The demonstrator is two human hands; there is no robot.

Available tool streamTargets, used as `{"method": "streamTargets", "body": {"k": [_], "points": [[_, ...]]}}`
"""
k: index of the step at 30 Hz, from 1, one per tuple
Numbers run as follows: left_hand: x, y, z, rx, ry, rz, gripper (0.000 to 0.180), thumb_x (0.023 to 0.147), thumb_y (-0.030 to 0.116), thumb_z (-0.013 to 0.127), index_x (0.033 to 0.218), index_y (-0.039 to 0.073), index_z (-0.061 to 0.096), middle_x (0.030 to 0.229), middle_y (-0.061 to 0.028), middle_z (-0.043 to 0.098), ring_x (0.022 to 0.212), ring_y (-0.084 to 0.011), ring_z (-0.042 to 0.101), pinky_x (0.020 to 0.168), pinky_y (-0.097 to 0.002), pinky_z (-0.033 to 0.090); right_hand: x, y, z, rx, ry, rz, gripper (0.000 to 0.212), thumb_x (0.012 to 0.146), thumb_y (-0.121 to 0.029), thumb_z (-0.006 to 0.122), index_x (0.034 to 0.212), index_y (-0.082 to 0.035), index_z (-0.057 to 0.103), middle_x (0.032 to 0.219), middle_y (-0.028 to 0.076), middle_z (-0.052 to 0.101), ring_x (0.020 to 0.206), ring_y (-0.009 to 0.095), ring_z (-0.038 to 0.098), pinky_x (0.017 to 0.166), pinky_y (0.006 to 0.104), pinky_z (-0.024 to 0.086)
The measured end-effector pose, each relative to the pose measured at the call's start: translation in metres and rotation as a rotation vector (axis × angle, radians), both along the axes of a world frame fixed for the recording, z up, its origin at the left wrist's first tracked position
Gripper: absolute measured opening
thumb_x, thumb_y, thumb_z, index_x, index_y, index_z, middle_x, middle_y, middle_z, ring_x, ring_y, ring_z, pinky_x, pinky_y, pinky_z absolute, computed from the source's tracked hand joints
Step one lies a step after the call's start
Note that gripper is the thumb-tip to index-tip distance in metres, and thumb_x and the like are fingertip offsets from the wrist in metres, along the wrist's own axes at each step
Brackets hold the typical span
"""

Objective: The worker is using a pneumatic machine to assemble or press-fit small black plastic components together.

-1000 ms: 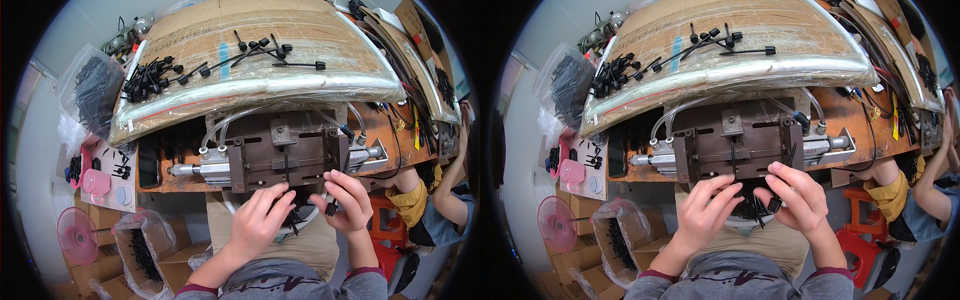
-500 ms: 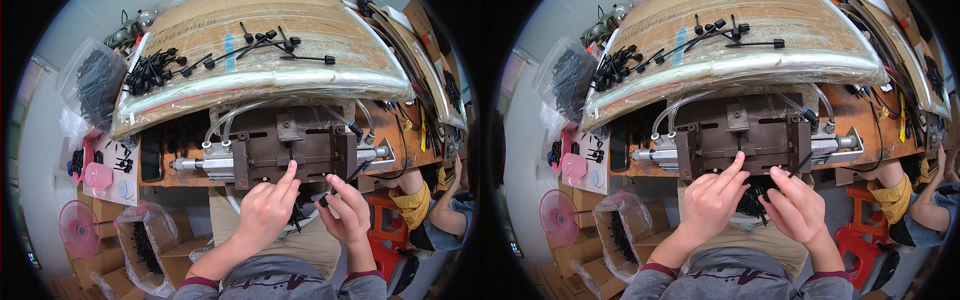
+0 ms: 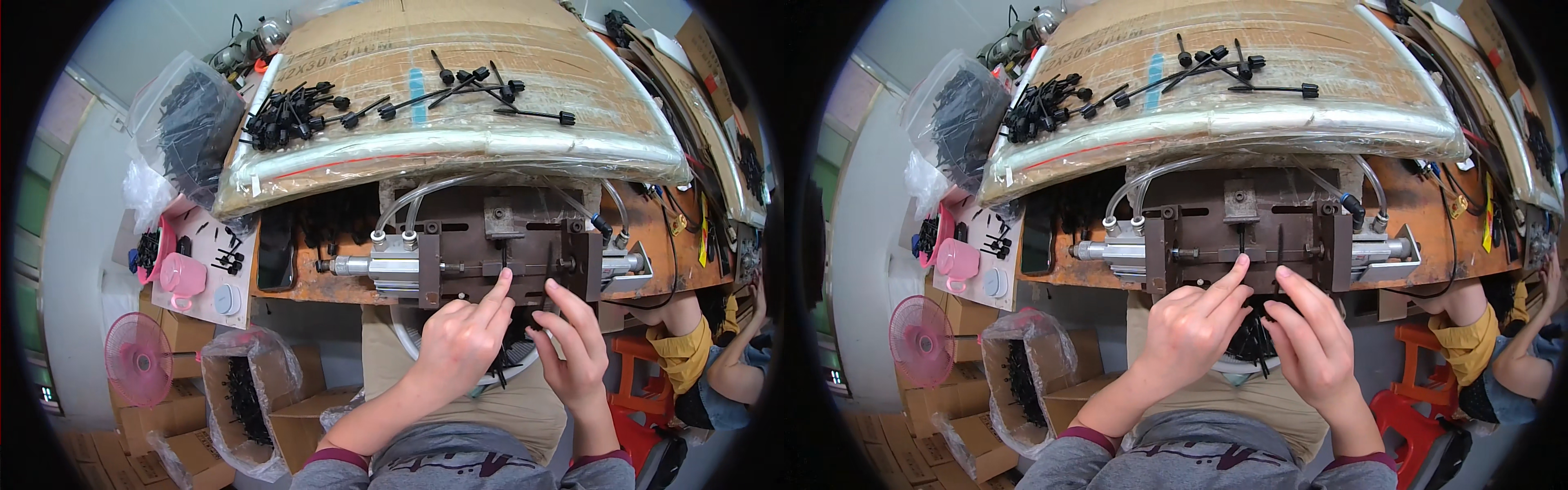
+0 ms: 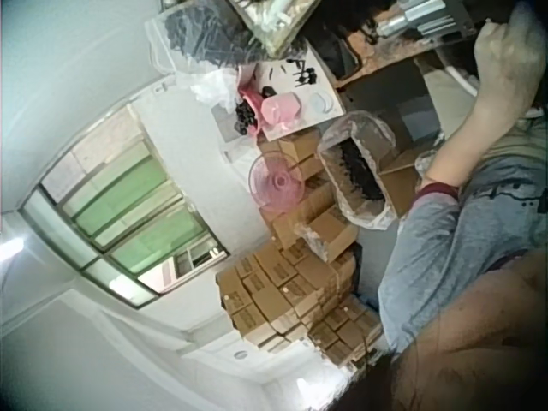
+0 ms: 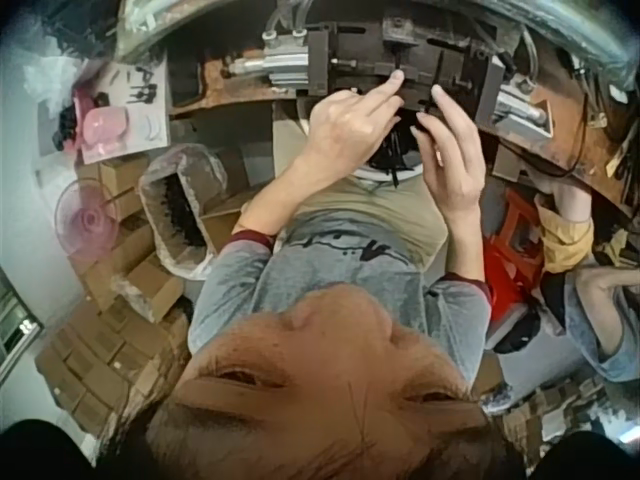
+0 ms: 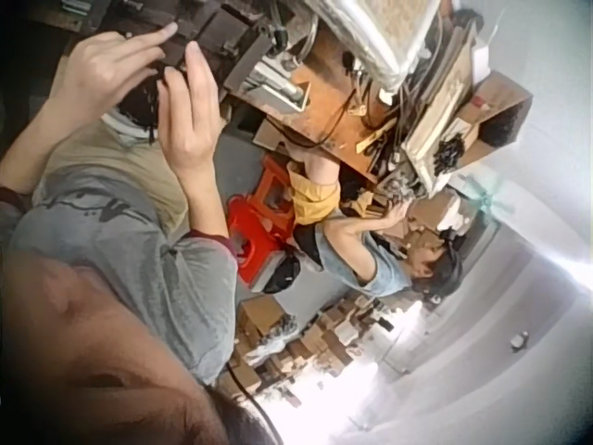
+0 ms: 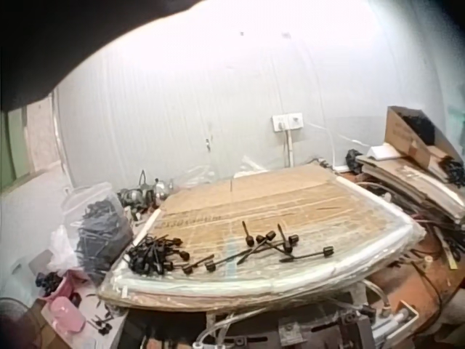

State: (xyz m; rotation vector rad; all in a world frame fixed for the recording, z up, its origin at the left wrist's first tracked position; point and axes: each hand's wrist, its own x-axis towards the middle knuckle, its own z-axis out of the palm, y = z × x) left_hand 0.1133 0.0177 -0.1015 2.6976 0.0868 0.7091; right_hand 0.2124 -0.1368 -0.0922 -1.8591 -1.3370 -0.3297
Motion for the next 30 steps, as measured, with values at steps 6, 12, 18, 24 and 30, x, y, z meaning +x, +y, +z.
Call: {"method": "streamTargets", "body": {"k": [6, 12, 18, 24, 30], "points": [[-0.017, 0.003, 0.039, -0.103, 0.113, -0.156, 0.033, 0.071, 0.024, 0.081, 0.096, 0.005, 0.071, 0.113, -0.0105, 0.070, 0.067, -0.0203, 0.066, 0.065, -0.0314, 0.052, 0.003, 0.001, -0.004, -0.134, 0.050, 0.057, 0.028, 0.075, 0.001, 0.073, 0.101, 0.004, 0.063, 0.127, 0.023, 0.060, 0.097, 0.032, 0.066, 0.083, 0.0397, 0.053], [0.017, 0.059, 0.091, 0.003, -0.233, 0.017, 0.029, 0.076, 0.024, 0.081, 0.096, 0.006, 0.071, 0.094, -0.0093, 0.073, 0.080, -0.0240, 0.068, 0.072, -0.0321, 0.053, 0.000, 0.011, -0.016, -0.274, -0.200, 0.119, 0.023, 0.078, -0.005, 0.064, 0.099, 0.002, 0.062, 0.128, 0.024, 0.060, 0.081, 0.026, 0.065, 0.080, 0.0351, 0.051], [0.074, 0.150, 0.094, 0.490, -0.277, 0.310, 0.020, 0.078, 0.015, 0.075, 0.095, 0.005, 0.072, 0.091, -0.0132, 0.071, 0.087, -0.0321, 0.066, 0.079, -0.0409, 0.051, -0.006, 0.026, -0.009, -0.333, -0.219, 0.021, 0.022, 0.077, -0.006, 0.072, 0.096, -0.002, 0.061, 0.125, 0.017, 0.064, 0.068, 0.018, 0.063, 0.069, 0.0295, 0.048], [0.093, 0.167, 0.095, 0.439, 0.079, 0.387, 0.024, 0.077, 0.013, 0.073, 0.100, 0.006, 0.073, 0.093, -0.0179, 0.071, 0.086, -0.0336, 0.068, 0.081, -0.0405, 0.052, -0.007, 0.028, -0.002, -0.378, -0.171, 0.001, 0.020, 0.076, -0.006, 0.072, 0.093, -0.004, 0.061, 0.126, 0.016, 0.064, 0.058, 0.018, 0.057, 0.062, 0.0284, 0.046], [0.066, 0.146, 0.106, 0.031, -0.154, 0.248, 0.020, 0.080, 0.010, 0.074, 0.098, 0.003, 0.073, 0.088, -0.0110, 0.073, 0.077, -0.0183, 0.069, 0.072, -0.0302, 0.053, -0.007, 0.032, 0.004, -0.396, -0.240, 0.025, 0.019, 0.072, -0.004, 0.063, 0.091, 0.001, 0.062, 0.122, 0.023, 0.064, 0.054, 0.011, 0.056, 0.059, 0.0254, 0.044]]}}
